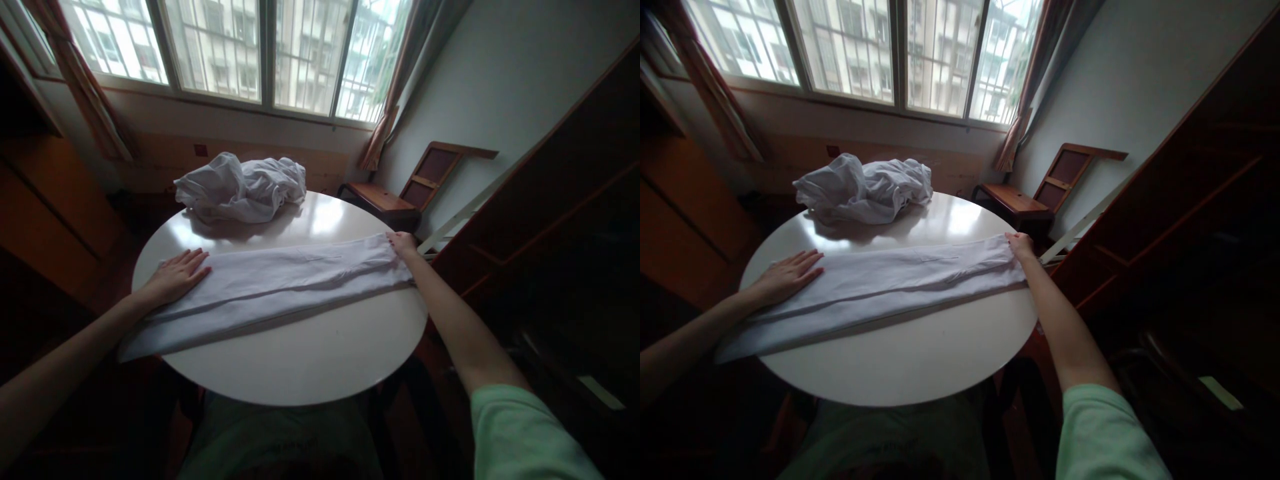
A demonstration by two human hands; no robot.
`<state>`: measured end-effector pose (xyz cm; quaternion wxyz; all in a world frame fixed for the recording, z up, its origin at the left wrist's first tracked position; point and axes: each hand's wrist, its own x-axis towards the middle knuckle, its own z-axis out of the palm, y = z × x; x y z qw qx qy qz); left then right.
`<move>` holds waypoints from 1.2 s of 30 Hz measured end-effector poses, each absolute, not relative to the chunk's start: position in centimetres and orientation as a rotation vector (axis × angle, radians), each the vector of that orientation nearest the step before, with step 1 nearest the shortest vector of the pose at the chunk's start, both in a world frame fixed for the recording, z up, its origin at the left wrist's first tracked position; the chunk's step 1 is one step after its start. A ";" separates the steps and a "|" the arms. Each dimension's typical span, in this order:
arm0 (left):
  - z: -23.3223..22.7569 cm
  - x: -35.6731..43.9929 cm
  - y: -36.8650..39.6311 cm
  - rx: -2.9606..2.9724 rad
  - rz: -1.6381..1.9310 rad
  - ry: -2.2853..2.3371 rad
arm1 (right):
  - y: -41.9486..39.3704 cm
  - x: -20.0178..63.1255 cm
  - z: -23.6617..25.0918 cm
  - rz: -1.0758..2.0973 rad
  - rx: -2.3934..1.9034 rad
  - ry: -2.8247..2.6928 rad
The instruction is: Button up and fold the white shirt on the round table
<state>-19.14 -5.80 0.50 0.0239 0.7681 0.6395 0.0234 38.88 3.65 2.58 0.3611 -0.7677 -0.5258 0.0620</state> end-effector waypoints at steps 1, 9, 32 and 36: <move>0.5 -19.1 -5.8 2.387 0.071 1.972 | 3.9 38.7 2.8 0.176 -1.993 -1.344; 0.0 -19.5 -5.4 2.412 0.104 1.996 | 4.9 36.1 4.6 0.448 -1.826 -1.320; 0.7 -20.0 -6.5 2.347 0.166 2.118 | 2.0 32.1 0.7 -0.123 -1.868 -2.195; 1.8 -20.6 -6.9 2.249 0.313 2.272 | -0.1 31.7 0.7 -0.295 -1.757 -2.202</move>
